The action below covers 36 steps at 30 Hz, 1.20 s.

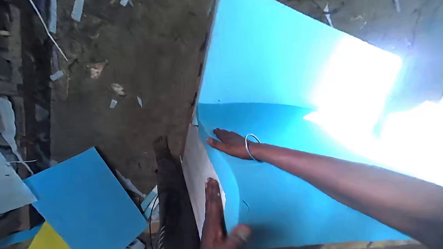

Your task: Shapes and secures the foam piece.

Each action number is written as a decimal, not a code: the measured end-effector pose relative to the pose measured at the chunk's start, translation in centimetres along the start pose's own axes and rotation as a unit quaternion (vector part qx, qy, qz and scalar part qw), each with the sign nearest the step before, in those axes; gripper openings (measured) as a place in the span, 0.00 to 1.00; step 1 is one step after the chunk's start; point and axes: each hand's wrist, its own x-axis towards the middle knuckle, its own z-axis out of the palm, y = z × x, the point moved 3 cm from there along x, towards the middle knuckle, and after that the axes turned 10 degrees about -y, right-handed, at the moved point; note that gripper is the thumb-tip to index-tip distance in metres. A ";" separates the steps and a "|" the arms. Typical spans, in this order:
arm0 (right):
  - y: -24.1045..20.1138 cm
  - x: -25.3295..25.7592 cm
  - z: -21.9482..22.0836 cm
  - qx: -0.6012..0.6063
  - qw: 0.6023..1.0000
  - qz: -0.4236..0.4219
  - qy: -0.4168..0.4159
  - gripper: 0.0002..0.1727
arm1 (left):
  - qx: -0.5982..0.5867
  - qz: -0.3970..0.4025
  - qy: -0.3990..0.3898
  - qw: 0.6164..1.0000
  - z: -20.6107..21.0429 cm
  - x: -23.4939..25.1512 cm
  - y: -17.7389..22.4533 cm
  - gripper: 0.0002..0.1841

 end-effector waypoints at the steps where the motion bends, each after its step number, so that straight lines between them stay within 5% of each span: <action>1: -0.9 -1.4 0.1 0.039 0.999 -0.024 -0.009 0.55 | -0.015 0.012 -0.019 1.000 -0.2 -0.4 -0.3 0.58; 4: -5.3 -8.1 -2.0 0.207 0.969 -0.105 -0.082 0.44 | 0.043 0.045 -0.023 0.998 -0.2 -1.8 -0.7 0.63; 7: -4.6 -10.4 -4.7 0.307 0.933 -0.172 -0.069 0.50 | 0.132 0.049 -0.017 0.990 0.2 -3.2 -0.7 0.68; 9: -3.5 -9.3 -6.4 0.232 0.963 -0.138 -0.003 0.45 | 0.170 0.046 0.011 0.984 0.5 -3.1 -1.1 0.64; 11: -4.9 -9.1 -2.7 0.105 0.985 -0.120 0.070 0.42 | 0.173 0.039 0.022 0.984 0.7 -3.4 -1.1 0.60; 14: -7.8 -10.1 1.5 -0.020 0.993 -0.105 -0.046 0.47 | 0.182 0.036 0.034 0.982 0.9 -3.6 -1.0 0.58; 19: -8.7 -13.1 -1.9 0.203 0.968 -0.122 -0.086 0.40 | 0.183 0.052 0.032 0.981 0.9 -3.3 -0.9 0.60; 23: -5.5 -11.4 -4.0 0.133 0.986 -0.091 0.047 0.43 | 0.157 0.066 0.006 0.985 0.5 -2.9 -1.0 0.63; 26: -2.4 -8.9 -3.1 0.260 0.962 -0.070 0.045 0.46 | 0.103 0.074 -0.014 0.992 0.0 -2.6 -1.6 0.57; 32: 2.0 -3.6 -3.0 0.170 0.984 -0.012 0.041 0.38 | -0.009 -0.084 0.007 0.996 -4.0 3.2 -5.5 0.53; 36: 7.7 2.7 -5.8 0.075 0.994 0.015 0.081 0.35 | 0.037 -0.213 0.003 0.976 -9.9 14.7 -9.7 0.33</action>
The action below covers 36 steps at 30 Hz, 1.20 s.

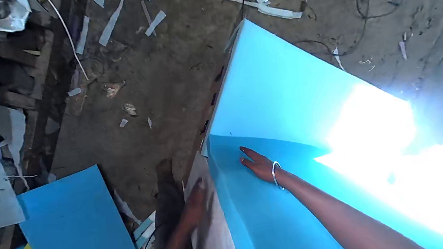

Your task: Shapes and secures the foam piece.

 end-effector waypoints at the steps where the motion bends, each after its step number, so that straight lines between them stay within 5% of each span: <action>1: 1.1 1.7 -0.6 -0.023 1.000 -0.009 0.014 0.36 | 0.002 -0.032 -0.001 0.999 -1.2 3.3 0.6 0.30; 5: 4.4 8.5 -2.6 -0.037 0.998 -0.029 0.049 0.44 | 0.039 -0.087 -0.008 0.995 -3.5 14.7 1.4 0.37; 9: 5.4 12.6 -2.5 -0.037 0.995 -0.008 0.095 0.42 | 0.090 -0.144 0.005 0.986 -3.4 19.1 2.4 0.43; 16: 3.3 11.4 0.6 -0.092 0.995 -0.028 0.020 0.26 | 0.199 -0.087 0.029 0.976 -3.1 17.2 2.8 0.23; 26: 3.0 12.2 1.5 -0.144 0.986 -0.046 -0.070 0.26 | 0.006 -0.170 0.122 0.978 -3.3 17.9 0.7 0.16; 29: 2.4 12.6 1.2 -0.185 0.976 -0.006 -0.112 0.27 | 0.085 -0.197 0.158 0.964 -1.8 18.1 1.4 0.20; 32: 2.5 13.1 1.2 -0.173 0.980 0.003 -0.099 0.28 | 0.194 -0.120 0.174 0.958 -3.0 17.4 3.2 0.40; 33: 2.8 13.5 1.3 -0.164 0.982 0.007 -0.090 0.29 | 0.214 -0.080 0.146 0.962 -3.7 17.7 3.8 0.42; 36: 3.3 14.9 1.9 -0.162 0.983 0.022 -0.081 0.31 | 0.241 -0.028 0.000 0.970 -3.5 19.7 2.9 0.23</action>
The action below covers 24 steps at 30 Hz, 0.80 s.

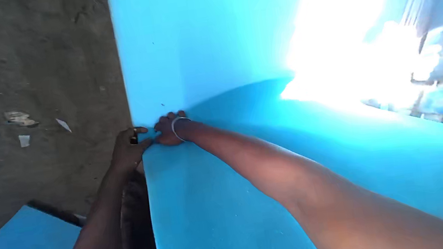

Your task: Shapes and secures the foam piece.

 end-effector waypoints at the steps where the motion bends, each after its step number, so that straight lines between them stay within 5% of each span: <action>1: 0.0 0.2 0.1 -0.005 1.000 0.000 0.005 0.32 | 0.018 0.013 -0.036 0.999 0.4 0.8 -0.7 0.20; 5: -0.5 -4.7 -1.1 0.006 0.998 -0.036 0.049 0.42 | 0.221 0.018 -0.076 0.972 -0.2 1.0 1.1 0.20; 7: -2.0 -12.3 -3.0 0.059 0.993 -0.084 0.052 0.46 | 0.282 -0.040 -0.155 0.946 -1.1 -2.9 5.4 0.22; 10: -0.5 -27.9 -5.1 0.175 0.972 -0.119 0.104 0.36 | 0.238 -0.014 -0.204 0.950 -0.3 -9.8 10.7 0.26; 13: 5.1 -42.0 -1.7 0.187 0.945 -0.029 0.266 0.35 | 0.282 0.020 -0.260 0.923 1.2 -14.2 13.5 0.35; 15: 9.1 -48.5 4.8 0.147 0.928 0.078 0.334 0.38 | 0.348 0.025 -0.295 0.889 3.0 -15.2 12.7 0.45; 19: 11.5 -51.4 19.7 0.090 0.868 0.168 0.458 0.43 | 0.410 -0.018 -0.319 0.854 4.7 -14.4 14.7 0.53; 22: 11.0 -48.8 23.0 0.048 0.779 0.180 0.598 0.44 | 0.425 -0.005 -0.368 0.827 8.5 -14.5 17.9 0.49; 24: 10.8 -48.4 23.2 0.061 0.754 0.182 0.628 0.44 | 0.411 0.047 -0.395 0.821 12.6 -15.1 20.3 0.48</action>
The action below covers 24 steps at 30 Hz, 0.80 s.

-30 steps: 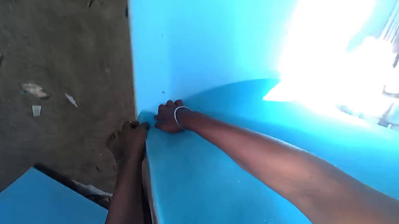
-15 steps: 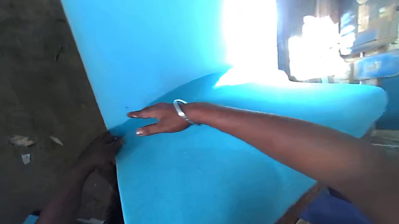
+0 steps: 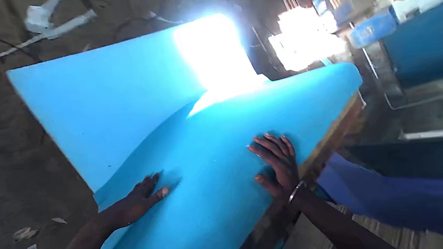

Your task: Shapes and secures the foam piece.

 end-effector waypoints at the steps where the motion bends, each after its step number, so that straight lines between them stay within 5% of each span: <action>1: 0.1 0.3 0.1 0.008 1.000 0.001 0.002 0.44 | -0.004 0.035 0.005 0.999 0.0 0.7 2.4 0.47; 5: 0.1 0.7 -0.5 0.021 0.999 0.003 -0.033 0.46 | 0.037 0.081 0.008 0.996 1.2 3.5 10.3 0.54; 8: -0.5 0.8 -0.6 0.029 0.998 0.018 -0.055 0.47 | 0.067 0.066 0.026 0.995 1.8 4.7 11.2 0.59; 12: 0.0 1.3 -1.2 0.050 0.994 0.008 -0.097 0.44 | 0.035 0.041 0.043 0.998 1.1 6.2 12.1 0.51; 14: 0.9 0.6 -1.6 0.181 0.979 -0.048 -0.084 0.37 | 0.017 -0.005 0.044 0.999 0.9 6.9 12.9 0.48; 17: 5.7 -0.8 -4.8 0.449 0.888 -0.098 0.030 0.27 | -0.001 -0.035 0.053 0.998 -0.1 6.4 17.4 0.43; 21: 20.3 -4.5 -7.0 0.311 0.919 0.125 0.208 0.29 | 0.021 0.035 0.109 0.993 -1.6 5.9 24.6 0.40; 24: 27.5 -5.2 -6.3 0.217 0.904 0.336 0.150 0.40 | 0.056 0.036 0.134 0.989 0.4 8.7 30.9 0.36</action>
